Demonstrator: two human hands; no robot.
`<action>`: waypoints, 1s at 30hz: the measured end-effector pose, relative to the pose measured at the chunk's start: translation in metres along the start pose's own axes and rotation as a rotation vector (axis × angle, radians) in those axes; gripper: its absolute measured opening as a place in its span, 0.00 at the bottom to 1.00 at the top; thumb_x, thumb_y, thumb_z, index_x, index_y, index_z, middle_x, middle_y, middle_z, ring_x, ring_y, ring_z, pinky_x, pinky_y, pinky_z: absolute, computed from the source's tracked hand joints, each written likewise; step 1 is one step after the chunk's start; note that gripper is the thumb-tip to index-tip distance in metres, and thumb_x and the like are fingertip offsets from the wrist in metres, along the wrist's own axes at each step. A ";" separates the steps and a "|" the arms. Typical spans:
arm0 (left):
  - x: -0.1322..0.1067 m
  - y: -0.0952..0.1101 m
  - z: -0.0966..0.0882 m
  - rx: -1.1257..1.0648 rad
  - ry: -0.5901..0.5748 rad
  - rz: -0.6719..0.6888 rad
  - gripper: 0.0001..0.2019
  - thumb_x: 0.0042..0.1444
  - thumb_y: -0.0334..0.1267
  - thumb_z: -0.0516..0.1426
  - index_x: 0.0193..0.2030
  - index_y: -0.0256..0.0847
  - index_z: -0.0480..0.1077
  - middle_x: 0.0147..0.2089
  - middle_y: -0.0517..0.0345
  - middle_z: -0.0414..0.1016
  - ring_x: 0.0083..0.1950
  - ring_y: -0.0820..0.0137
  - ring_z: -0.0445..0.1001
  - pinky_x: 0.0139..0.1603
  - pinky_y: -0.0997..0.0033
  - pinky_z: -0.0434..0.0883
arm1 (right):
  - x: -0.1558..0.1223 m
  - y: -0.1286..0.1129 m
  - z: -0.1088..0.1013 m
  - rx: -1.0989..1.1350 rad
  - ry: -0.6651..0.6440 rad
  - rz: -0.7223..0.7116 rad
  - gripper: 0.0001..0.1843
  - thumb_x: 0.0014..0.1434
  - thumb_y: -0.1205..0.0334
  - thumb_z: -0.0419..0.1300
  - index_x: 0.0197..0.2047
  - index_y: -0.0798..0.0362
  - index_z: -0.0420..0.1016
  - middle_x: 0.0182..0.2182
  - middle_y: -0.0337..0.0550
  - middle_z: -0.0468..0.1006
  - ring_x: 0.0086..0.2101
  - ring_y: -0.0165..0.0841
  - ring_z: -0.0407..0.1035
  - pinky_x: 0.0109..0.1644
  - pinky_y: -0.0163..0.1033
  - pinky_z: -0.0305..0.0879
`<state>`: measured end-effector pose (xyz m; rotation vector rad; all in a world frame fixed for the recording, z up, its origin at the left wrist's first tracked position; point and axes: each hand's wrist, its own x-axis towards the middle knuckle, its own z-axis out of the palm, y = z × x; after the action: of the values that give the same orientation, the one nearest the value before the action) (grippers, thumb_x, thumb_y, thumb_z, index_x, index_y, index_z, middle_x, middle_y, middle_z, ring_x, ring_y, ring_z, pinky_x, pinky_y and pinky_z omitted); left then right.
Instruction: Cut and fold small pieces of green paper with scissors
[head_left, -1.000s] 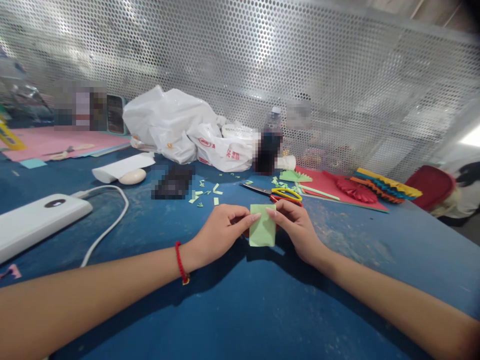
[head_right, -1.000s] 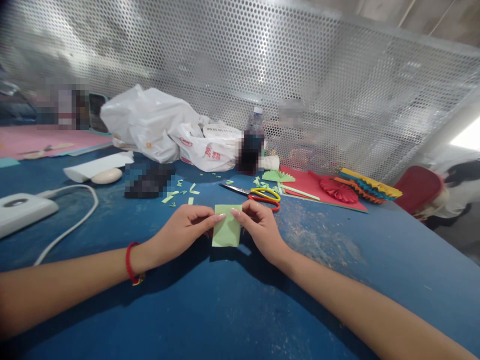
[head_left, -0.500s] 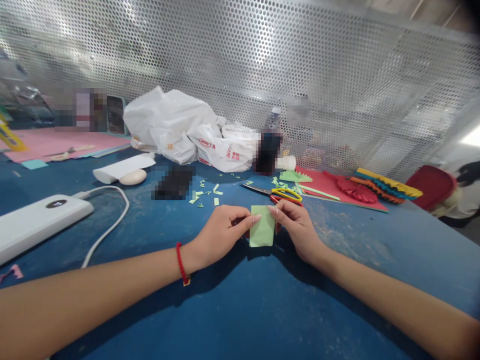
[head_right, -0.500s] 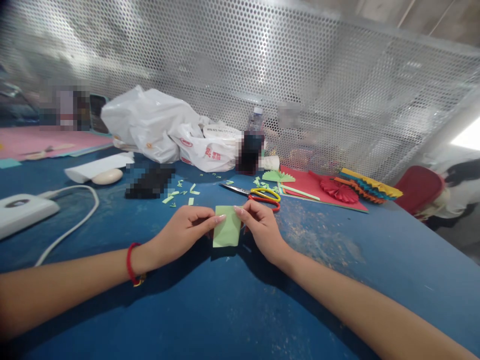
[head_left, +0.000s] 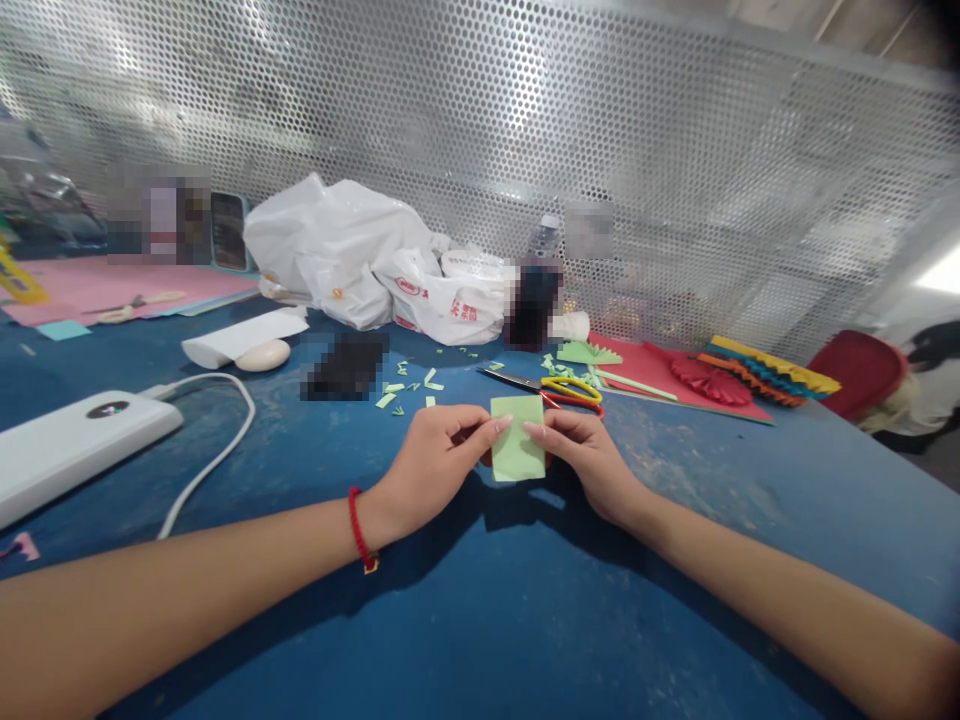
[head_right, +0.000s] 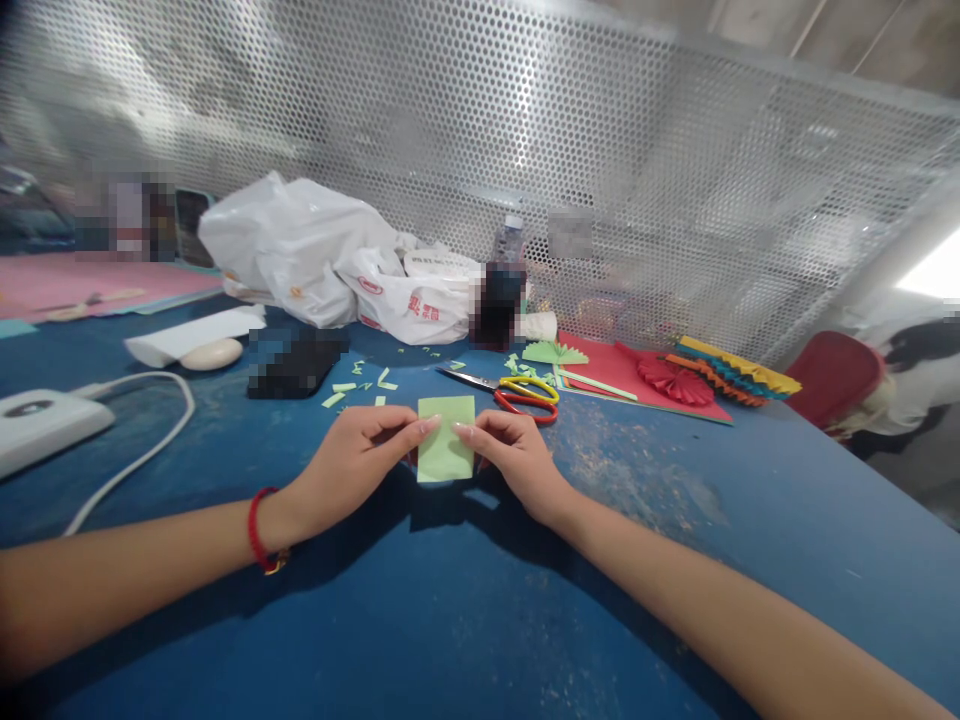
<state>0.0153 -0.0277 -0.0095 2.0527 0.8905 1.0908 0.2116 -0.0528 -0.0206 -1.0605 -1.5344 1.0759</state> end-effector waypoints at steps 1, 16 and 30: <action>0.000 0.000 0.000 0.004 0.012 -0.002 0.21 0.62 0.45 0.53 0.21 0.36 0.65 0.20 0.63 0.62 0.25 0.76 0.60 0.26 0.78 0.58 | 0.000 0.000 0.000 0.010 -0.015 0.008 0.18 0.58 0.50 0.63 0.24 0.54 0.70 0.21 0.34 0.68 0.24 0.26 0.61 0.29 0.33 0.58; 0.002 0.000 -0.002 -0.046 0.024 -0.021 0.21 0.63 0.44 0.53 0.21 0.36 0.68 0.21 0.62 0.69 0.25 0.75 0.66 0.28 0.77 0.62 | 0.000 -0.001 0.002 0.066 -0.084 0.061 0.14 0.56 0.50 0.66 0.33 0.54 0.77 0.25 0.39 0.79 0.24 0.27 0.71 0.29 0.33 0.65; 0.001 0.000 -0.001 -0.042 0.065 -0.022 0.21 0.63 0.45 0.53 0.21 0.36 0.69 0.20 0.61 0.70 0.25 0.75 0.67 0.28 0.77 0.63 | -0.001 -0.001 0.001 0.059 -0.056 0.067 0.13 0.52 0.53 0.69 0.29 0.55 0.77 0.21 0.38 0.79 0.22 0.26 0.72 0.29 0.32 0.68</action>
<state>0.0146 -0.0266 -0.0085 1.9780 0.9126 1.1608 0.2103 -0.0538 -0.0198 -1.0552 -1.5112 1.1995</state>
